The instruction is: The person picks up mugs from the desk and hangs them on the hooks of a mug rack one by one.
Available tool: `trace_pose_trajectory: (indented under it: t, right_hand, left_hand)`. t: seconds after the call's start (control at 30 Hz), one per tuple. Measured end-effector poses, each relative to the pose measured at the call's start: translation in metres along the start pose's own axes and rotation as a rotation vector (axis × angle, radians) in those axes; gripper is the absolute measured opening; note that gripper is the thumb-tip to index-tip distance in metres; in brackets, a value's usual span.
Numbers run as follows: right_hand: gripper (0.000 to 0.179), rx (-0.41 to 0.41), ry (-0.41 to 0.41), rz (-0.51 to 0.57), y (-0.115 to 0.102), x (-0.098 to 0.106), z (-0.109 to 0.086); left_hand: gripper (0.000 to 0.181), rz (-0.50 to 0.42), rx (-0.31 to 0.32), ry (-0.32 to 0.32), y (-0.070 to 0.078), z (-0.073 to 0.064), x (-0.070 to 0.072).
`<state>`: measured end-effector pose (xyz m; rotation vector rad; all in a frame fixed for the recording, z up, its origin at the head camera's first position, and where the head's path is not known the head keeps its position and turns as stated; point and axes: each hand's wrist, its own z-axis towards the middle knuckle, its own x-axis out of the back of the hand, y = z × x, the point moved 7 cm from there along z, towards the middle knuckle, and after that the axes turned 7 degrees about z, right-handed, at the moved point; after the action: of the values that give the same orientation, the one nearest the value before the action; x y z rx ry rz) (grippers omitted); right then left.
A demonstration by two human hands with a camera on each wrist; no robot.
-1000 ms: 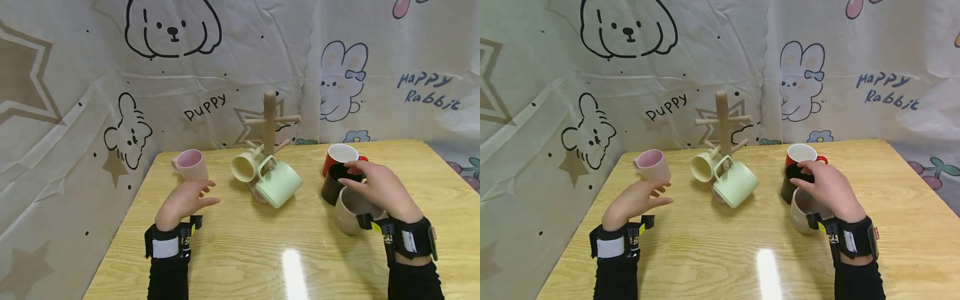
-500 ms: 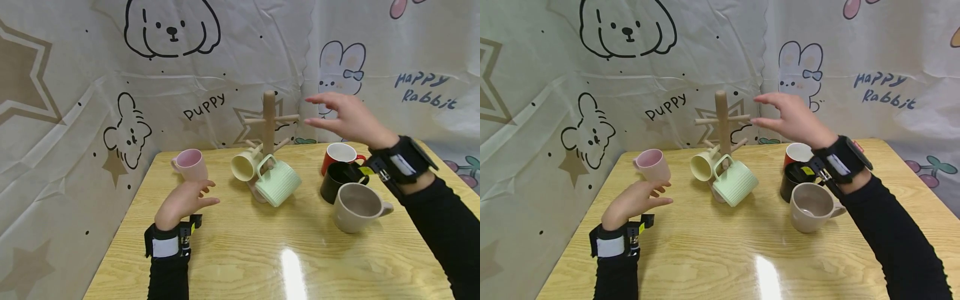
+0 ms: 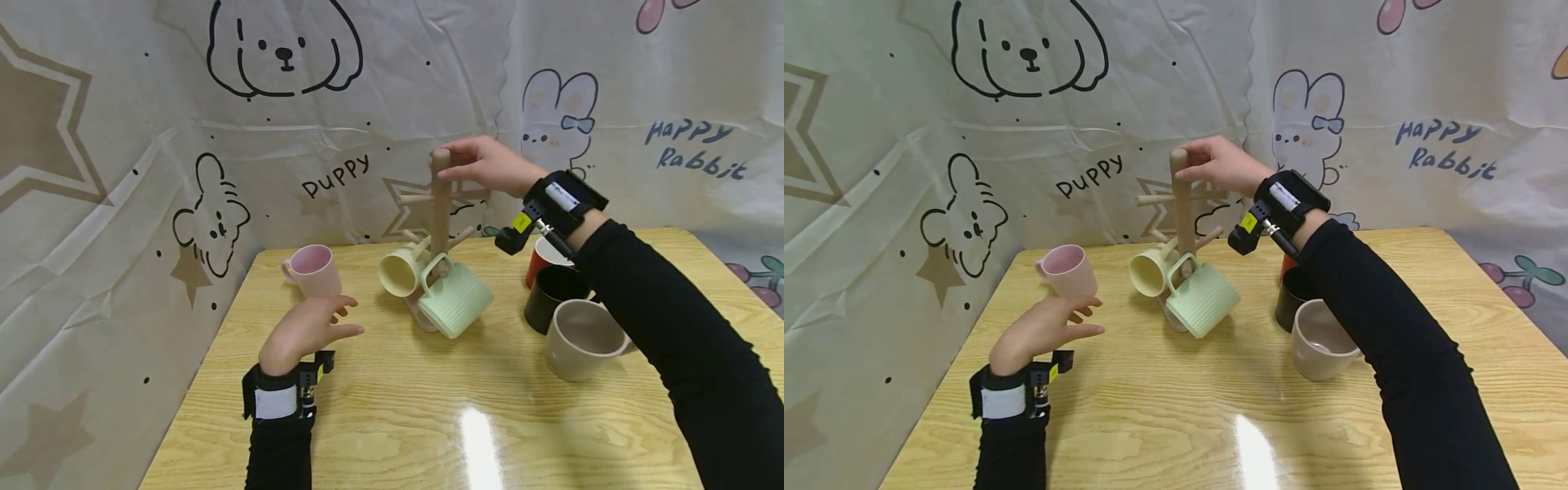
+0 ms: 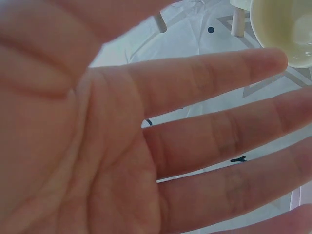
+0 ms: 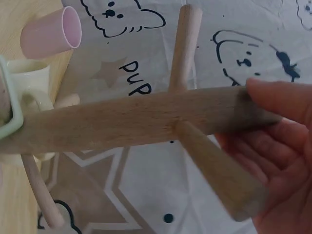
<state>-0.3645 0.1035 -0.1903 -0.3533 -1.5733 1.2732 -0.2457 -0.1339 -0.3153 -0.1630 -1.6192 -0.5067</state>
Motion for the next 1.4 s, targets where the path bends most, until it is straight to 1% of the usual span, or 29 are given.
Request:
trace_pose_trajectory:
  t: [0.1,0.17,0.3,0.43,0.6,0.77,0.87,1.0,1.07,1.3,1.4]
  right_hand:
    - [0.044,0.006,-0.033,0.077,0.006,-0.002,0.009]
    - [0.043,0.008,-0.053,0.131,0.010,-0.002,0.012]
    - [0.038,0.039,-0.090,0.179,0.013,-0.001,0.017]
    - [0.030,0.087,-0.108,0.158,0.011,-0.002,0.021]
    - [0.026,0.132,-0.095,0.130,0.010,-0.001,0.022]
    - [0.024,0.171,-0.069,0.149,0.012,0.000,0.022]
    - [0.023,0.197,-0.025,0.159,0.012,0.001,0.021]
    - [0.024,0.199,0.074,0.126,0.013,0.002,0.018]
    - [0.027,0.180,0.126,0.088,0.013,0.002,0.015]
    - [0.030,0.057,0.299,-0.026,0.012,0.001,0.008]
    - [0.030,0.038,0.367,-0.085,0.011,0.002,0.005]
  left_hand:
    - [0.043,0.014,-0.022,0.002,0.002,0.001,0.000]
    - [0.043,0.013,-0.025,-0.001,0.003,0.001,0.000]
    - [0.043,0.008,-0.018,-0.010,0.001,0.001,0.000]
    - [0.044,0.004,-0.008,-0.015,-0.001,0.001,-0.001]
    - [0.044,0.005,-0.010,-0.014,0.000,0.001,-0.002]
    - [0.045,0.004,0.000,-0.020,-0.001,0.001,-0.003]
    - [0.044,0.010,0.001,-0.018,-0.001,0.001,-0.003]
    - [0.044,0.019,-0.013,-0.016,0.000,0.002,-0.004]
    - [0.044,0.019,-0.011,-0.018,-0.001,0.002,-0.005]
    - [0.043,0.026,-0.015,-0.015,0.001,0.002,-0.003]
    - [0.043,0.024,-0.016,-0.015,0.001,0.002,-0.003]
